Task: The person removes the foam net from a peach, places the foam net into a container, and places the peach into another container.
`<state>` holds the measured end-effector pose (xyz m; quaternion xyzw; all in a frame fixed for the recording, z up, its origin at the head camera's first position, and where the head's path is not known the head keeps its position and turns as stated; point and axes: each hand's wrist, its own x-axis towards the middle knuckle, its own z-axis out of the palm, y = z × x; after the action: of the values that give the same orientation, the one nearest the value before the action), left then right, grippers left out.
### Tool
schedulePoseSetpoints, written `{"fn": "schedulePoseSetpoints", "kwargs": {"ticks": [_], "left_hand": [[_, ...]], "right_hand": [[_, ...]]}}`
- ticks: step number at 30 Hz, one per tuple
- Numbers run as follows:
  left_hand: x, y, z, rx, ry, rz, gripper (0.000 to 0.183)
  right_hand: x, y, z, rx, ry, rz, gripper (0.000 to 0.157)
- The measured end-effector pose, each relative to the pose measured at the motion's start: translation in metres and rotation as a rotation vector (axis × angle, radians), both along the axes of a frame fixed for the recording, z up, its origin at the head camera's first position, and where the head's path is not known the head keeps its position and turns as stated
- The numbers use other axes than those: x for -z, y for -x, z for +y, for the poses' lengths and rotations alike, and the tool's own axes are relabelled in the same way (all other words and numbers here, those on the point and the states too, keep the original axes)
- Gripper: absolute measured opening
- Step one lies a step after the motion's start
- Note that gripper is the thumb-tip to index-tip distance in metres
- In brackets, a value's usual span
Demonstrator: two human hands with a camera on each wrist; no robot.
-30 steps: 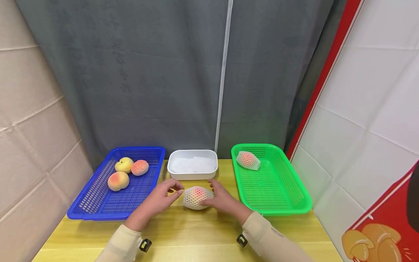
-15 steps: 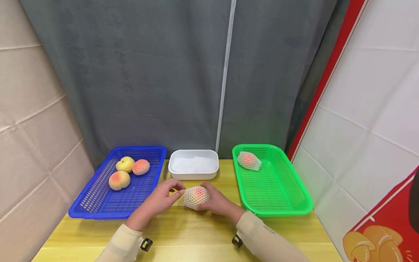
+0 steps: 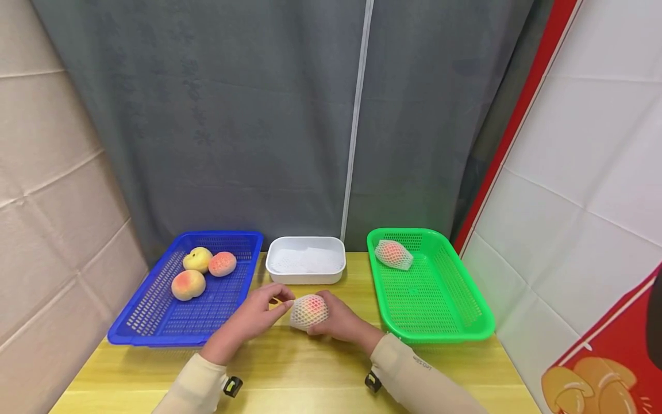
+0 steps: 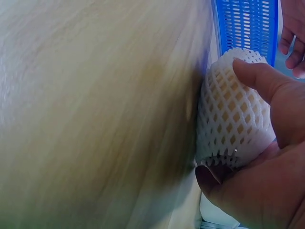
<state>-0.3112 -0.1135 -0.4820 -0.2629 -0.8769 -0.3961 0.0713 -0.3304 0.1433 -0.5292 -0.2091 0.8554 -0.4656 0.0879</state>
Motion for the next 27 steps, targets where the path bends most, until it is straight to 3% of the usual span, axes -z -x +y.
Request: {"fn": "schedulePoseSetpoints", "kwargs": {"ticks": [16,21,27], "left_hand": [[-0.001,0.001,-0.002,-0.003,-0.03,0.002,0.007],[-0.005,0.001,-0.007,-0.031,-0.08,0.015,0.008],[-0.009,0.001,-0.011,-0.035,-0.138,0.007,0.006]], "right_hand": [[0.001,0.001,0.0,0.024,0.065,0.028,0.079],[-0.017,0.0,0.007,-0.011,0.112,0.086,0.081],[-0.049,-0.005,0.019,-0.068,0.091,0.198,0.083]]}}
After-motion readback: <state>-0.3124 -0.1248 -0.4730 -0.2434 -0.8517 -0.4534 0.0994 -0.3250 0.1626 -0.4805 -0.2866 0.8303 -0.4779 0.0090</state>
